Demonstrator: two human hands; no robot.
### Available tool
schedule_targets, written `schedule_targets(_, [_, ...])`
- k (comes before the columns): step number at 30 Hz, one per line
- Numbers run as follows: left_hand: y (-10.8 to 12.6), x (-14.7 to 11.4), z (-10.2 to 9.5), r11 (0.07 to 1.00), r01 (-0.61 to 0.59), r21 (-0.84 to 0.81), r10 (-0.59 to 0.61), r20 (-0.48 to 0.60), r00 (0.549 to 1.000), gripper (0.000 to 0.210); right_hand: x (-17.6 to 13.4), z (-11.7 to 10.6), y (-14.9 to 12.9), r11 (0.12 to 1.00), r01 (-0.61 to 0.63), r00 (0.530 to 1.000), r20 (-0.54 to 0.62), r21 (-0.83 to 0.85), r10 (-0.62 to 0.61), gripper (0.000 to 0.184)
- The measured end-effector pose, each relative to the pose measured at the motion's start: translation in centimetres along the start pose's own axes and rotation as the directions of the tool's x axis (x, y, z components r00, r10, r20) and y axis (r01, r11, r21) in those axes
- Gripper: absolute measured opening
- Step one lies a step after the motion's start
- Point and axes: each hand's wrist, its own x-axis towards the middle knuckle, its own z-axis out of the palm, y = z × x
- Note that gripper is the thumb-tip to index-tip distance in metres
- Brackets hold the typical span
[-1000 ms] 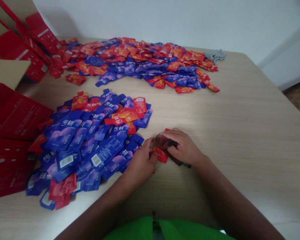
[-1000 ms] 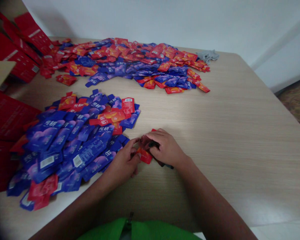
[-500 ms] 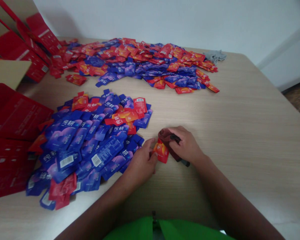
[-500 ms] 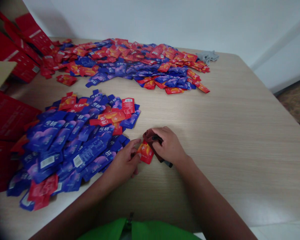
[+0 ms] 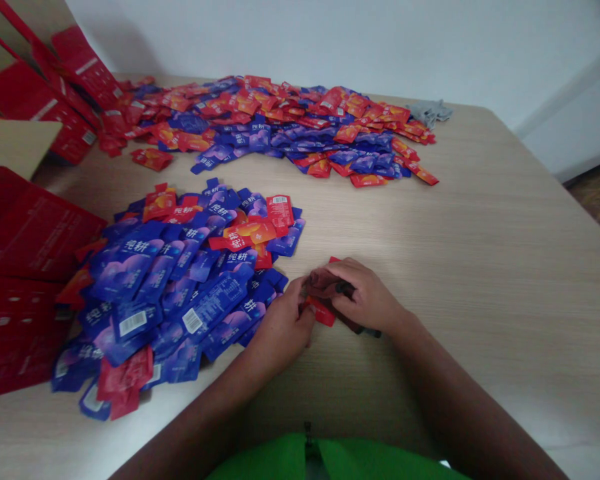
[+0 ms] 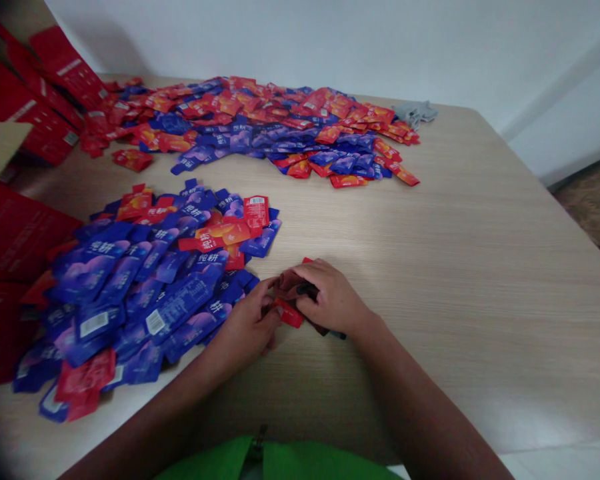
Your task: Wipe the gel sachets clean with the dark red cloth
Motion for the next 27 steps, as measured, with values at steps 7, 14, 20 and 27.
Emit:
schedule_targets(7, [0.4, -0.1, -0.1, 1.0, -0.006, 0.02, 0.006, -0.001, 1.0, 0.052, -0.1, 0.2, 0.2, 1.0, -0.015, 0.999, -0.031, -0.006, 0.015, 0.045])
schedule_targets(14, [0.1, 0.0, 0.0, 1.0, -0.006, 0.027, 0.006, -0.002, 1.0, 0.051, -0.1, 0.9, 0.6, 0.989, -0.144, 0.976, -0.172, -0.024, 0.137, 0.04])
schedule_targets(20, [0.0, -0.1, 0.2, 1.0, 0.013, -0.008, -0.013, -0.016, 1.0, 0.052, -0.3, 1.2, 1.0, 0.978, -0.21, 0.946, -0.257, -0.015, 0.199, 0.041])
schedule_targets(27, [0.4, -0.1, -0.1, 1.0, -0.015, -0.011, 0.015, -0.006, 1.0, 0.055, -0.8, 1.0, 0.8, 0.997, 0.071, 0.982, -0.18, 0.039, -0.063, 0.051])
